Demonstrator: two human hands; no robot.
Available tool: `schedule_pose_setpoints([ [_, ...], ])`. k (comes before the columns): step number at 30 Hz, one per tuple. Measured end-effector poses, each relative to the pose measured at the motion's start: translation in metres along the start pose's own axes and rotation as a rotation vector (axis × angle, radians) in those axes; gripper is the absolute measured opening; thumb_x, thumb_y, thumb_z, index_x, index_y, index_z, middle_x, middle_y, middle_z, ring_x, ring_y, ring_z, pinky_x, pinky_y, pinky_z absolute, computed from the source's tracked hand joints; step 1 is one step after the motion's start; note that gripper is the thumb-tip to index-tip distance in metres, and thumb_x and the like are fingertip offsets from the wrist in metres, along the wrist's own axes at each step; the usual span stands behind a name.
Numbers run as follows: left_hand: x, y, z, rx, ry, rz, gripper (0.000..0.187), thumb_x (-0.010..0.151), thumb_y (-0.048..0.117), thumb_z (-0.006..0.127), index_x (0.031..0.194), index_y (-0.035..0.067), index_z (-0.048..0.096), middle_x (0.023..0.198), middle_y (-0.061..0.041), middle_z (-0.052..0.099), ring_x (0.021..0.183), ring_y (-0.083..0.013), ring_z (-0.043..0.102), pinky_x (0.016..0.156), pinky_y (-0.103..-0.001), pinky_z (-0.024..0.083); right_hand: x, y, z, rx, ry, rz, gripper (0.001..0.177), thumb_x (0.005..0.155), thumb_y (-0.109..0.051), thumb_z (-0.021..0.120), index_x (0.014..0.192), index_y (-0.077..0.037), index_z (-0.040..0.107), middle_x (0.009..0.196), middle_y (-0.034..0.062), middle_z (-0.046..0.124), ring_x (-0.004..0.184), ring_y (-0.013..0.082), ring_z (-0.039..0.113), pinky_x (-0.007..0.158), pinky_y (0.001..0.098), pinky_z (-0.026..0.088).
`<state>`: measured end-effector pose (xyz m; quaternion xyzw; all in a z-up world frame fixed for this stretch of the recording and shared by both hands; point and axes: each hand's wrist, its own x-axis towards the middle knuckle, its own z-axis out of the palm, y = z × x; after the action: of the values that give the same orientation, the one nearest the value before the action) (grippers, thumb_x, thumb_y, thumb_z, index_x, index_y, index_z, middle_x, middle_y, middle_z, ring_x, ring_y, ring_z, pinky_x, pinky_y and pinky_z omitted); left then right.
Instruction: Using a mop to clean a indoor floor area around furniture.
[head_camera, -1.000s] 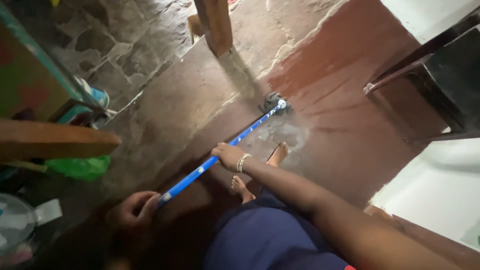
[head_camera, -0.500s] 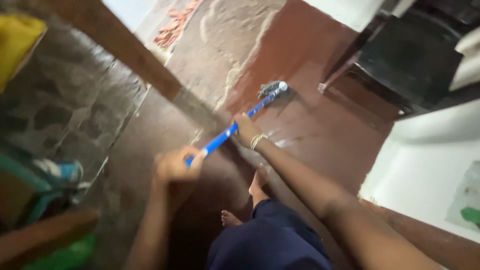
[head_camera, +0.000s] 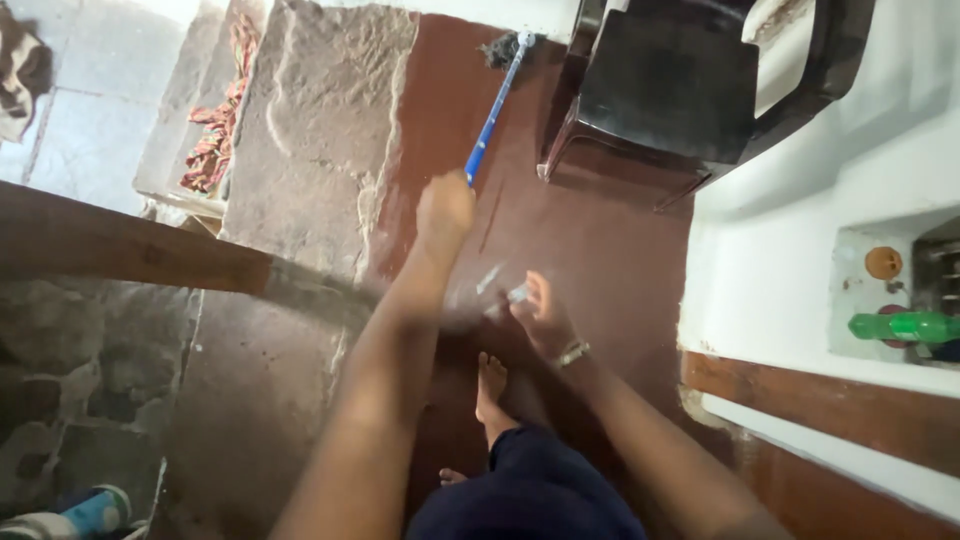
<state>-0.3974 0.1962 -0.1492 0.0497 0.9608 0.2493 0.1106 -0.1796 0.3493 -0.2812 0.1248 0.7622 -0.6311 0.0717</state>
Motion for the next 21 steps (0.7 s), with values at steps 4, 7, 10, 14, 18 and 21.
schedule_pose_setpoints([
  [4,-0.069,-0.053,0.063,-0.058,-0.012,0.035,0.025,0.091,0.023,0.066,0.107,0.003,0.069,0.092,-0.025,0.073,0.091,-0.0438,0.072,0.081,-0.054,0.056,-0.052,0.045,0.003,-0.188,0.018,0.131,0.079,0.087,-0.033,0.071,0.153,-0.007,0.037,0.148,0.0247,0.054,0.129,0.0353,0.062,0.104,0.0433,0.055],
  [7,-0.170,-0.092,0.077,-0.201,0.125,-0.036,0.029,0.086,0.018,0.065,0.113,0.008,0.071,0.095,-0.024,0.073,0.090,-0.0458,0.070,0.079,-0.054,0.055,-0.054,0.120,0.031,-0.176,-0.026,0.101,0.079,0.086,-0.033,0.074,0.151,-0.007,0.038,0.141,0.0261,0.058,0.122,0.0353,0.067,0.099,0.0444,0.059],
  [10,-0.281,-0.153,0.093,-0.443,0.241,-0.041,0.020,0.094,0.022,0.061,0.108,0.011,0.071,0.097,-0.019,0.074,0.094,-0.0383,0.074,0.080,-0.047,0.058,-0.061,0.118,0.057,-0.032,-0.211,0.182,0.089,0.077,-0.031,0.082,0.150,-0.010,0.036,0.142,0.0246,0.056,0.122,0.0362,0.063,0.098,0.0474,0.054],
  [14,-0.404,-0.143,-0.051,-0.352,0.028,-0.337,0.030,0.084,0.021,0.071,0.113,0.013,0.070,0.098,-0.019,0.074,0.095,-0.0383,0.072,0.079,-0.048,0.056,-0.083,0.053,0.102,-0.424,-0.382,0.060,0.079,0.089,-0.037,0.074,0.154,-0.015,0.037,0.151,0.0201,0.050,0.119,0.0364,0.066,0.102,0.0460,0.052],
  [18,-0.524,-0.187,-0.121,-0.350,-0.082,-0.569,0.035,0.082,0.022,0.072,0.117,0.020,0.072,0.099,-0.016,0.078,0.097,-0.0323,0.077,0.081,-0.042,0.060,-0.128,-0.034,0.173,-0.794,-0.512,-0.311,0.090,0.080,-0.028,0.078,0.155,-0.016,0.028,0.157,0.0187,0.035,0.126,0.0460,0.056,0.101,0.0506,0.049],
  [21,-0.625,-0.245,-0.136,-0.348,-0.033,-0.562,0.036,0.081,0.025,0.075,0.117,0.021,0.072,0.100,-0.016,0.079,0.098,-0.0302,0.079,0.081,-0.039,0.062,-0.163,-0.034,0.242,-0.986,-0.766,-0.324,0.080,0.082,-0.021,0.073,0.152,-0.022,0.034,0.160,0.0145,0.034,0.120,0.0420,0.059,0.093,0.0507,0.053],
])
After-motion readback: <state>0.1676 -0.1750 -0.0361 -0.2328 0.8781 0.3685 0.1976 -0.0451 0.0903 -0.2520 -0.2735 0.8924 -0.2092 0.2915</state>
